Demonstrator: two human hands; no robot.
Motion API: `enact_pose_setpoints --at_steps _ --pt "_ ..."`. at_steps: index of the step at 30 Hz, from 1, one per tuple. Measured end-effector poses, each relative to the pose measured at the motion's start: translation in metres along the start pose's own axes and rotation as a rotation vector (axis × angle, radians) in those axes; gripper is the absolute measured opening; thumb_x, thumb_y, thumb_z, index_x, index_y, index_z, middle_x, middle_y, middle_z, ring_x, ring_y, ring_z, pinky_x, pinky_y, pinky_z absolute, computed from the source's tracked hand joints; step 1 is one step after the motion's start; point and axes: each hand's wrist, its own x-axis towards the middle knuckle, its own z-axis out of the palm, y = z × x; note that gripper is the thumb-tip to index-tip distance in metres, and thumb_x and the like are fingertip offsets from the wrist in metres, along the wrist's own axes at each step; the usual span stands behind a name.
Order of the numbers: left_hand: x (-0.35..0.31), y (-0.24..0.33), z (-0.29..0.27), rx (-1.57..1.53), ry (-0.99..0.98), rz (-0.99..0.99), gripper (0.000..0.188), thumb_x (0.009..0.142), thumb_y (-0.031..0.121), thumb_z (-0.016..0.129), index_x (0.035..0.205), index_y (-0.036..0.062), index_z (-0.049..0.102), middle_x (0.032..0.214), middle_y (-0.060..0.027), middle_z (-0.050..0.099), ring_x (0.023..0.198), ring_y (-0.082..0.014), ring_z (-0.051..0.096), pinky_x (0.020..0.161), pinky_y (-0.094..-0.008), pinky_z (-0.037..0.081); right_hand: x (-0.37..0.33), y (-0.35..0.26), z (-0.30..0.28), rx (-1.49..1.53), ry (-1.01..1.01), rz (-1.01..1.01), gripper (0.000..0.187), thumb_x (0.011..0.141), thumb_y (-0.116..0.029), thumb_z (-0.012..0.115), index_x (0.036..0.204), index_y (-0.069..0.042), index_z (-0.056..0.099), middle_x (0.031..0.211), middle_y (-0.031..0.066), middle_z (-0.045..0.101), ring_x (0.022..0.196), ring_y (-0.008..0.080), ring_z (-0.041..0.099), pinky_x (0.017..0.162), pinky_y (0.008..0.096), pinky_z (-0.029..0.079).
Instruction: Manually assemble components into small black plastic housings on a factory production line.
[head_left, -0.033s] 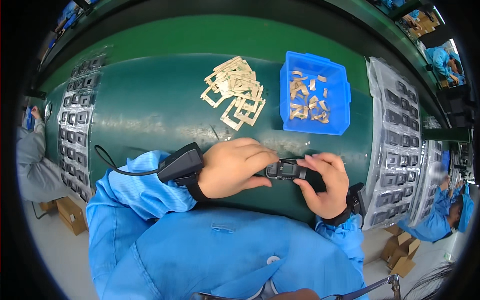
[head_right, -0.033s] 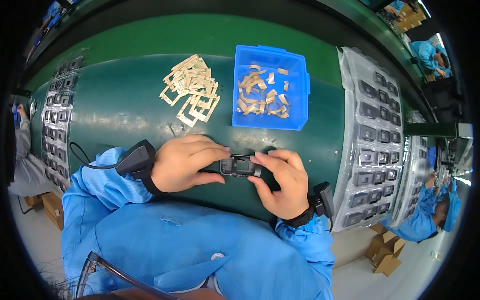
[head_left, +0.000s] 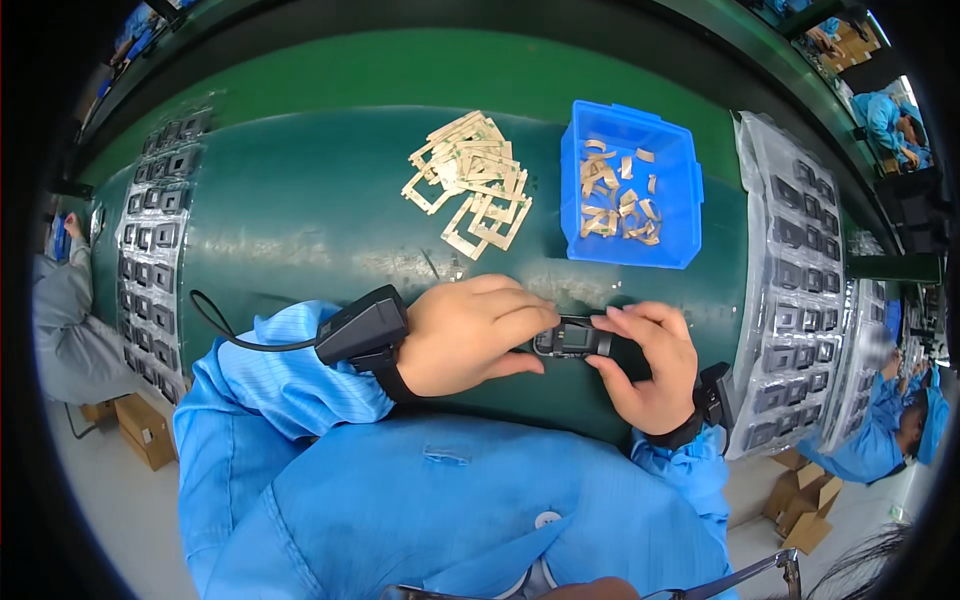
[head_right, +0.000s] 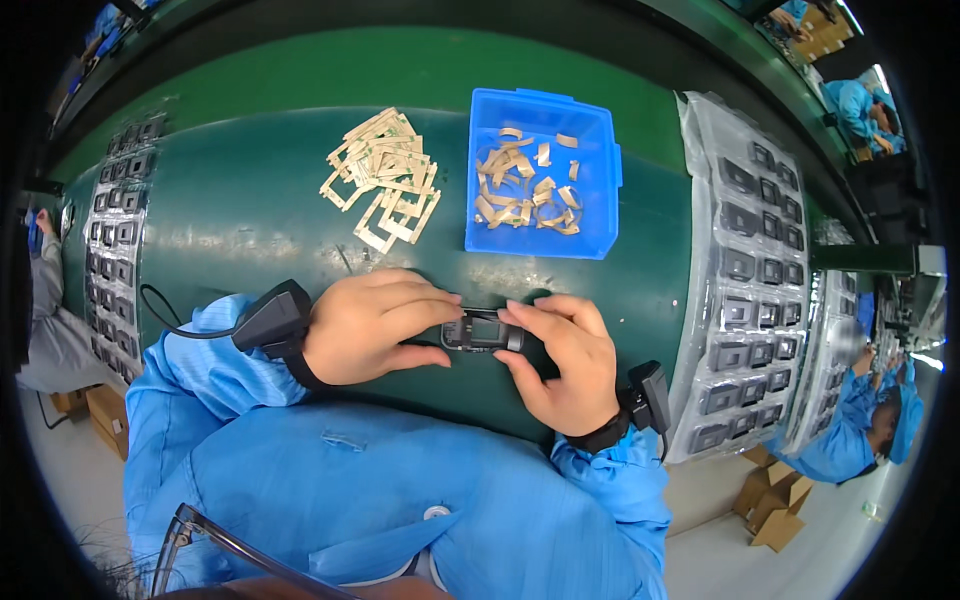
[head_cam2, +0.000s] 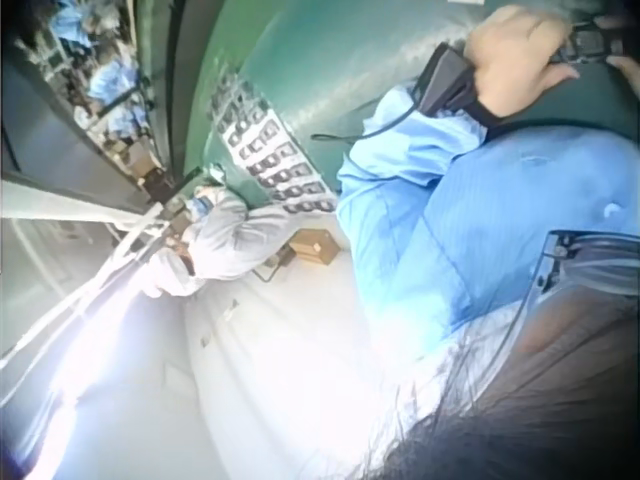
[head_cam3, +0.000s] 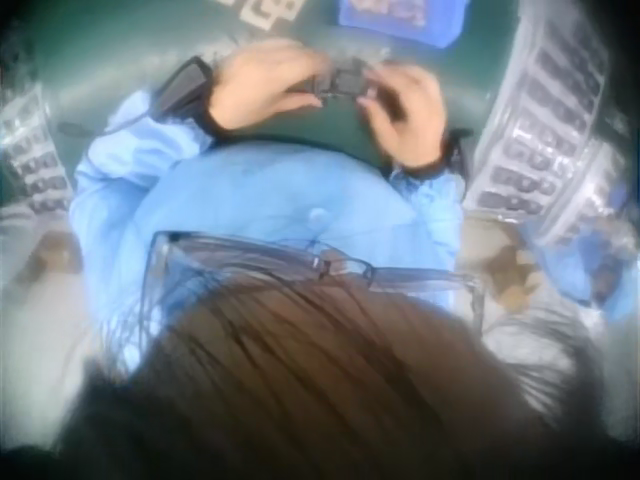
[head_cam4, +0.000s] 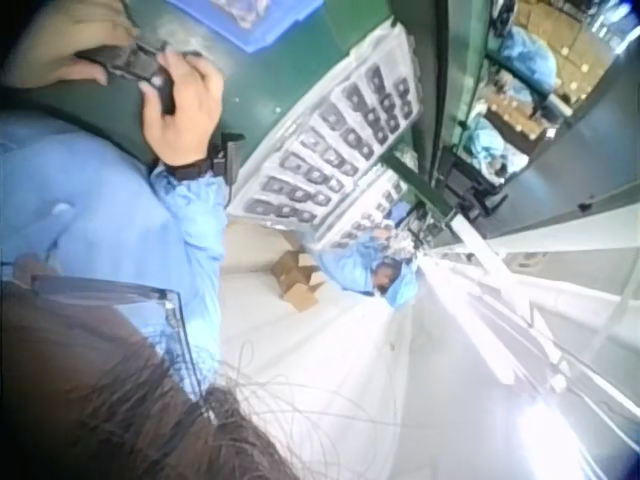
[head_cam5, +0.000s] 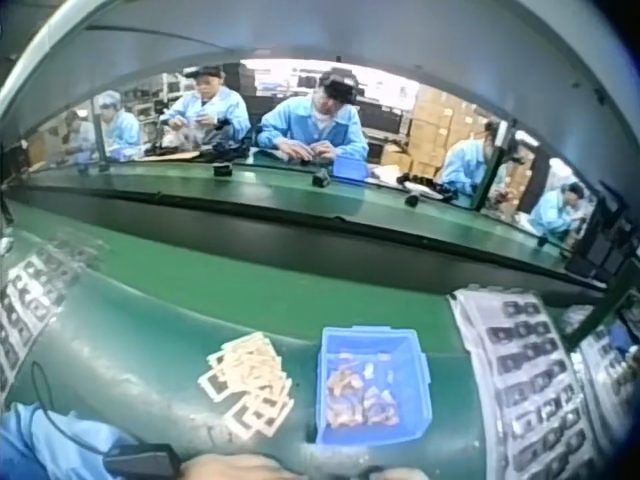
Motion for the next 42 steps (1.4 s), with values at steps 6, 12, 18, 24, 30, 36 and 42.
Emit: enact_pose_setpoints --at_steps 6,12,18,24,30,36,42 --pt "0.003 0.001 0.000 0.096 -0.059 0.052 0.042 0.073 0.025 0.082 0.112 0.0120 0.071 0.114 -0.0057 0.066 0.101 -0.0248 0.064 0.082 -0.0347 0.056 0.004 0.005 0.002 0.038 -0.037 0.021 0.052 0.069 -0.003 0.082 0.119 -0.003 0.066 0.105 0.0050 0.074 0.097 0.0276 0.060 0.085 0.0367 0.051" --pt "0.006 0.004 0.004 0.145 -0.068 0.062 0.044 0.073 0.025 0.081 0.114 0.0110 0.072 0.109 -0.0052 0.065 0.098 -0.0238 0.063 0.079 -0.0340 0.056 0.005 0.008 0.003 0.074 -0.043 0.062 0.055 0.066 -0.006 0.085 0.119 -0.005 0.067 0.104 0.0031 0.074 0.095 0.0257 0.060 0.083 0.0354 0.051" --pt "0.008 0.004 0.004 0.132 -0.054 0.069 0.045 0.071 0.021 0.082 0.113 0.0074 0.073 0.108 -0.0064 0.065 0.096 -0.0245 0.063 0.077 -0.0341 0.056 0.006 0.009 0.001 0.114 -0.040 0.099 0.055 0.065 -0.007 0.086 0.117 -0.005 0.068 0.105 0.0023 0.074 0.094 0.0243 0.059 0.084 0.0344 0.051" --pt "0.011 0.004 0.005 0.113 -0.044 0.068 0.045 0.068 0.020 0.083 0.111 0.0081 0.074 0.108 -0.0065 0.065 0.092 -0.0251 0.062 0.075 -0.0340 0.055 0.005 0.011 -0.001 0.128 -0.055 0.101 0.057 0.065 -0.008 0.086 0.119 -0.006 0.067 0.107 0.0030 0.074 0.095 0.0250 0.059 0.085 0.0349 0.050" --pt "0.012 0.005 0.005 0.110 -0.057 0.050 0.043 0.068 0.020 0.084 0.108 0.0090 0.075 0.107 -0.0061 0.065 0.089 -0.0252 0.062 0.074 -0.0343 0.054 0.005 0.012 -0.002 0.162 -0.059 0.123 0.062 0.065 -0.008 0.086 0.123 -0.005 0.065 0.108 0.0036 0.074 0.097 0.0265 0.059 0.087 0.0362 0.050" --pt "0.011 0.007 0.004 0.123 -0.059 0.044 0.041 0.069 0.021 0.083 0.107 0.0094 0.075 0.107 -0.0062 0.065 0.093 -0.0258 0.062 0.077 -0.0352 0.055 0.004 0.013 -0.002 0.169 -0.074 0.125 0.063 0.065 -0.009 0.086 0.124 -0.005 0.065 0.108 0.0036 0.074 0.098 0.0262 0.059 0.087 0.0362 0.050" --pt "0.013 0.009 0.005 0.147 -0.066 0.034 0.040 0.069 0.021 0.083 0.107 0.0091 0.075 0.108 -0.0063 0.065 0.094 -0.0256 0.062 0.077 -0.0350 0.055 0.003 0.014 -0.002 0.178 -0.066 0.125 0.062 0.065 -0.008 0.086 0.124 -0.005 0.065 0.109 0.0035 0.073 0.098 0.0259 0.059 0.086 0.0360 0.051"
